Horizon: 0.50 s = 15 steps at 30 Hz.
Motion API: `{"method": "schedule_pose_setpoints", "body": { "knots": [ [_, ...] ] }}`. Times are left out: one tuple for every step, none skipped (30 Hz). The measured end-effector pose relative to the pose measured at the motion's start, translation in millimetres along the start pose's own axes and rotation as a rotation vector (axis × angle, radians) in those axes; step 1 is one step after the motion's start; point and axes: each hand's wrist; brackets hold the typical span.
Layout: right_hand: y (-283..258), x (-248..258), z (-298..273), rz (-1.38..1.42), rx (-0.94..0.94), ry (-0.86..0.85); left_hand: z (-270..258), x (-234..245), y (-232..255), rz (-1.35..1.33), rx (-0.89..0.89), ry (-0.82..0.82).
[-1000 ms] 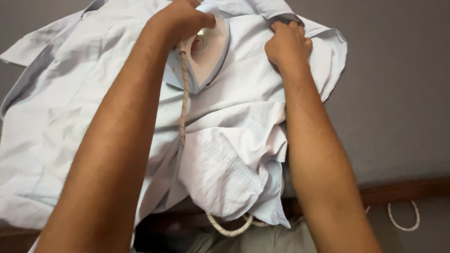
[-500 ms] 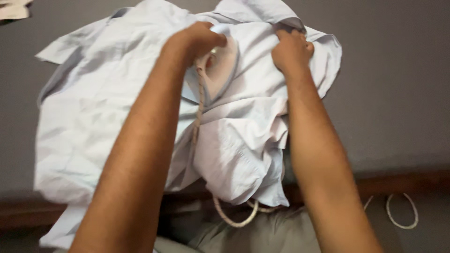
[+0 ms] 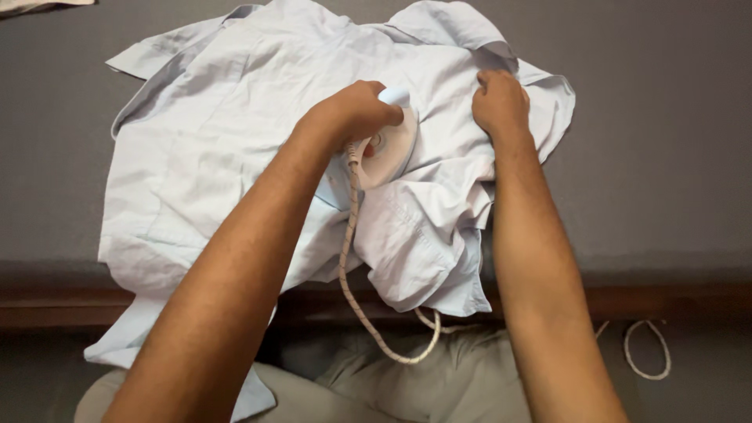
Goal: The person irons a white shirt laid out on a bed. They use a handheld electric iron to smooth the fabric, repeatedly adjusting the shirt with one hand while moving the iron with the other across the body and sleeves.
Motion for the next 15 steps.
{"method": "schedule_pose_setpoints", "body": {
  "knots": [
    [-1.9,0.1,1.4,-0.004,-0.002,-0.002,2.0,0.8,-0.2,0.013,0.009,0.011],
    [-3.4,1.3,3.4,0.002,-0.008,0.001,4.5,1.1,-0.6,0.025,0.017,0.021],
    [-5.5,2.3,3.2,0.009,-0.017,0.001,7.6,0.3,-1.1,0.039,0.028,0.029],
    [-7.8,4.0,3.3,0.016,-0.027,0.001,11.2,0.9,-1.6,0.067,-0.032,0.026],
    [-9.9,7.1,4.2,0.026,-0.057,-0.008,15.4,2.9,-1.4,0.097,-0.098,0.024],
    [-13.1,9.6,5.8,0.037,-0.088,-0.017,19.9,5.0,-0.6,0.126,-0.164,0.022],
    [-15.4,13.1,6.1,0.045,-0.123,-0.026,25.1,6.2,1.3,0.142,-0.160,0.016],
    [-17.9,16.5,6.9,0.040,-0.126,-0.017,30.6,7.9,3.8,0.157,-0.155,0.011],
    [-20.8,19.4,7.7,0.036,-0.127,-0.009,36.0,8.6,7.0,0.171,-0.150,0.006],
    [-23.0,22.9,8.5,0.032,-0.128,-0.001,41.7,8.2,11.2,0.194,-0.115,0.001],
    [-24.8,26.5,10.3,0.066,-0.176,0.000,47.2,8.1,15.2,0.216,-0.078,-0.001],
    [-25.5,30.1,12.2,0.100,-0.224,0.002,52.5,6.8,18.9,0.238,-0.041,-0.003],
    [-25.8,32.4,14.8,0.136,-0.271,0.004,58.5,4.4,22.8,0.231,-0.072,0.010],
    [-24.2,35.0,17.4,0.162,-0.263,0.039,65.6,1.4,27.6,0.225,-0.102,0.023],
    [-21.1,37.4,20.5,0.188,-0.255,0.075,73.0,-0.1,32.0,0.219,-0.133,0.036]
  ]
}}
Point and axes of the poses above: each hand's wrist, its own z-axis towards the middle knuckle, its own x-axis out of the back of the hand, y = z × x, and after that the axes turned 10 degrees about x, right-handed
